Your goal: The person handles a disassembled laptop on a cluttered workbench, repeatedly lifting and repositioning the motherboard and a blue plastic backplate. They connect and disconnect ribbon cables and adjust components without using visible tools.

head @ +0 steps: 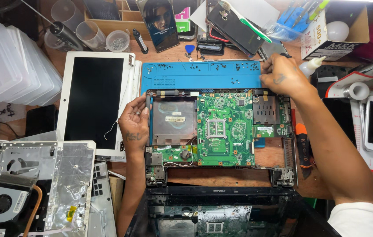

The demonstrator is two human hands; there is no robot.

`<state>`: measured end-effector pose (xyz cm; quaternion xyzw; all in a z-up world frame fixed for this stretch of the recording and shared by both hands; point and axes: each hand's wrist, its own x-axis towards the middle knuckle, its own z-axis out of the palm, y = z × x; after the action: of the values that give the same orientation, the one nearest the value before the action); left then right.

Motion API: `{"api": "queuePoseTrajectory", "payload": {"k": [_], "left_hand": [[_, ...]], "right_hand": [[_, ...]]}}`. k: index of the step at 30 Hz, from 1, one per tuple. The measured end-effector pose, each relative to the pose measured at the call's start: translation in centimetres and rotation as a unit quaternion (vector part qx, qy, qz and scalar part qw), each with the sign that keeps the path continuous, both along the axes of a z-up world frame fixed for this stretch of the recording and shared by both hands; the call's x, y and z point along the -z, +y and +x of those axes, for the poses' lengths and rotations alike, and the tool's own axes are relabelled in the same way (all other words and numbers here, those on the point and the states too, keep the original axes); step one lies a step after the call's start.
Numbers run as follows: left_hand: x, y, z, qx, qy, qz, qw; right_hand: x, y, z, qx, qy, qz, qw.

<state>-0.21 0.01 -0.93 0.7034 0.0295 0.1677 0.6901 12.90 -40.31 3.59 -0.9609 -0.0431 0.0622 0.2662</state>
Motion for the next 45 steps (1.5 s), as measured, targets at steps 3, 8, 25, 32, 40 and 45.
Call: {"api": "queuePoseTrajectory", "payload": {"k": [3, 8, 25, 32, 40, 45], "left_hand": [[-0.1, -0.1, 0.0, -0.003, 0.028, 0.005, 1.000], [-0.2, 0.0, -0.1, -0.002, 0.017, 0.007, 1.000], [-1.0, -0.1, -0.2, -0.016, 0.047, 0.022, 0.999], [-0.4, 0.0, -0.3, -0.011, 0.058, 0.028, 0.998], [-0.9, -0.4, -0.7, -0.020, 0.096, 0.065, 0.993], [-1.4, -0.7, -0.8, -0.015, 0.133, 0.072, 0.988]], "right_hand": [[-1.1, -0.1, -2.0, -0.005, -0.001, -0.035, 0.999], [-1.6, 0.0, -4.2, -0.062, 0.023, 0.010, 0.998], [-0.4, 6.3, -0.6, -0.192, 0.193, 0.075, 0.959], [-3.1, 3.9, -2.9, -0.135, 0.054, 0.019, 0.989], [-2.5, -0.1, -5.8, -0.119, -0.039, 0.020, 0.992], [-1.1, -0.9, -6.2, -0.117, -0.061, -0.005, 0.991]]}}
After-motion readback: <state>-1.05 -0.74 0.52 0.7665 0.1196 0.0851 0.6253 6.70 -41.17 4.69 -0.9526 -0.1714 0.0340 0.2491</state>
